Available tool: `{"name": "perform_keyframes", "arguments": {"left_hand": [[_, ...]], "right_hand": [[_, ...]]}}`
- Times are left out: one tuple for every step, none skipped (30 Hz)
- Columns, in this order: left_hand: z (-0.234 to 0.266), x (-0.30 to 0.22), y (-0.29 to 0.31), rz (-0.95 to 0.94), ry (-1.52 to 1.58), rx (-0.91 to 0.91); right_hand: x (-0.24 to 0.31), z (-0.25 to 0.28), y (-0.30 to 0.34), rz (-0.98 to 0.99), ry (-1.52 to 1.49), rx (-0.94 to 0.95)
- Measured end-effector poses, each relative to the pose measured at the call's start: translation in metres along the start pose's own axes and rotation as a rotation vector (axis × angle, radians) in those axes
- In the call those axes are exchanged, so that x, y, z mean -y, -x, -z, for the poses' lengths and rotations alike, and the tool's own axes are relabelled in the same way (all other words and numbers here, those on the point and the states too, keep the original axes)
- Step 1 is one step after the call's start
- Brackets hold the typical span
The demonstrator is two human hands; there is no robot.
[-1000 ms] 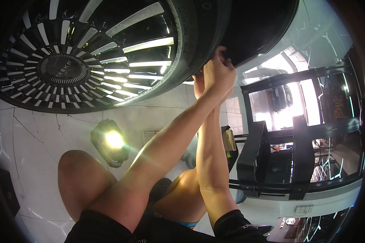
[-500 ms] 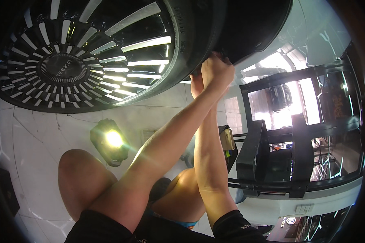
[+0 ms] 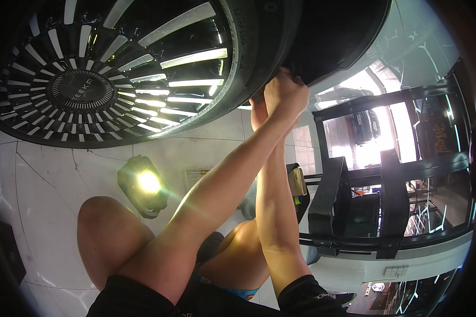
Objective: The person sits on the floor and uses a small metal tool to scrape and peel sealant or residue from the sidewall of a car tire. They repeatedly insert the tool under the material and pull it away, working around the tire's circumference.
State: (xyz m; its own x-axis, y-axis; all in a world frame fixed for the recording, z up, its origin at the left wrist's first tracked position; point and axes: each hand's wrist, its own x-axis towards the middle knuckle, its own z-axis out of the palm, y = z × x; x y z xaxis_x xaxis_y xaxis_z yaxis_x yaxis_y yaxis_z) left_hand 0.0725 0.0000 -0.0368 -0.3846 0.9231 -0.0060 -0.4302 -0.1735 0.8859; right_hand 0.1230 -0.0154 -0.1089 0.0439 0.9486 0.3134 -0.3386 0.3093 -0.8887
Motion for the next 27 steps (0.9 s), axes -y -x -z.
{"name": "perform_keyframes", "arguments": {"left_hand": [[0.0, 0.0, 0.0, -0.022, -0.001, -0.006], [0.001, 0.0, 0.0, -0.019, -0.003, 0.002], [0.002, -0.001, 0.0, 0.008, 0.007, 0.026], [0.002, -0.001, 0.0, -0.018, -0.011, 0.004], [0.003, -0.002, 0.002, -0.019, -0.016, -0.002], [0.003, -0.003, 0.003, -0.01, -0.015, -0.002], [0.004, -0.003, 0.004, -0.019, 0.015, -0.003], [0.004, -0.003, 0.005, -0.017, 0.052, 0.003], [0.003, -0.004, 0.006, 0.006, 0.087, 0.015], [0.003, -0.004, 0.007, -0.014, 0.107, 0.006], [0.002, -0.004, 0.008, -0.013, 0.125, 0.005], [0.002, -0.004, 0.008, -0.005, 0.145, 0.01], [0.002, -0.004, 0.009, -0.033, 0.118, 0.001], [0.003, -0.004, 0.009, -0.056, 0.091, -0.004], [0.004, -0.003, 0.009, -0.065, 0.055, -0.001], [0.005, -0.002, 0.009, -0.09, 0.085, 0.002], [0.007, -0.001, 0.009, -0.102, 0.105, 0.011], [0.008, 0.0, 0.009, -0.104, 0.118, 0.025], [0.009, 0.0, 0.009, -0.129, 0.118, 0.024], [0.01, 0.001, 0.008, -0.144, 0.11, 0.026], [0.011, 0.003, 0.008, -0.156, 0.101, 0.03], [0.011, 0.005, 0.007, -0.182, 0.104, 0.034], [0.011, 0.006, 0.007, -0.21, 0.108, 0.039], [0.011, 0.008, 0.006, -0.215, 0.094, 0.058], [0.01, 0.01, 0.006, -0.245, 0.112, 0.058], [0.01, 0.013, 0.006, -0.256, 0.113, 0.068], [0.01, 0.016, 0.005, -0.258, 0.107, 0.085]], "right_hand": [[0.0, 0.001, 0.0, -0.001, 0.003, -0.002], [0.0, 0.001, 0.0, 0.023, 0.093, -0.009], [0.0, 0.002, 0.0, 0.001, 0.013, -0.007], [0.0, 0.002, -0.001, -0.001, 0.011, -0.008], [0.0, 0.003, -0.001, -0.001, 0.011, -0.008], [0.0, 0.003, -0.002, -0.003, 0.013, -0.01], [0.0, 0.003, -0.002, -0.005, 0.016, -0.011], [0.001, 0.002, -0.002, -0.01, 0.02, -0.019], [0.003, 0.0, -0.001, -0.017, 0.023, -0.026], [0.005, -0.001, 0.001, -0.025, 0.023, -0.032], [0.007, -0.003, 0.002, -0.031, 0.103, -0.067], [0.01, -0.005, 0.003, -0.056, 0.005, -0.05], [0.015, -0.006, 0.009, -0.084, -0.029, -0.066], [0.022, -0.006, 0.014, -0.128, -0.132, -0.04], [0.029, -0.005, 0.021, -0.153, -0.064, -0.051], [0.037, -0.004, 0.027, -0.155, 0.1, -0.047], [0.043, -0.003, 0.029, -0.131, 0.246, 0.042], [0.052, -0.002, 0.029, -0.175, 0.332, -0.071], [0.065, -0.001, 0.027, -0.194, 0.401, -0.101], [0.074, -0.002, 0.024, -0.237, 0.488, -0.21], [0.085, -0.003, 0.025, -0.132, 0.612, -0.142], [0.1, -0.005, 0.027, -0.049, 0.755, -0.16], [0.112, -0.009, 0.027, 0.043, 0.894, -0.174], [0.121, -0.014, 0.027, 0.116, 0.931, -0.166], [0.128, -0.021, 0.027, 0.195, 0.967, -0.157], [0.134, -0.028, 0.028, 0.277, 1.002, -0.146], [0.136, -0.036, 0.027, 0.336, 1.018, -0.127]]}}
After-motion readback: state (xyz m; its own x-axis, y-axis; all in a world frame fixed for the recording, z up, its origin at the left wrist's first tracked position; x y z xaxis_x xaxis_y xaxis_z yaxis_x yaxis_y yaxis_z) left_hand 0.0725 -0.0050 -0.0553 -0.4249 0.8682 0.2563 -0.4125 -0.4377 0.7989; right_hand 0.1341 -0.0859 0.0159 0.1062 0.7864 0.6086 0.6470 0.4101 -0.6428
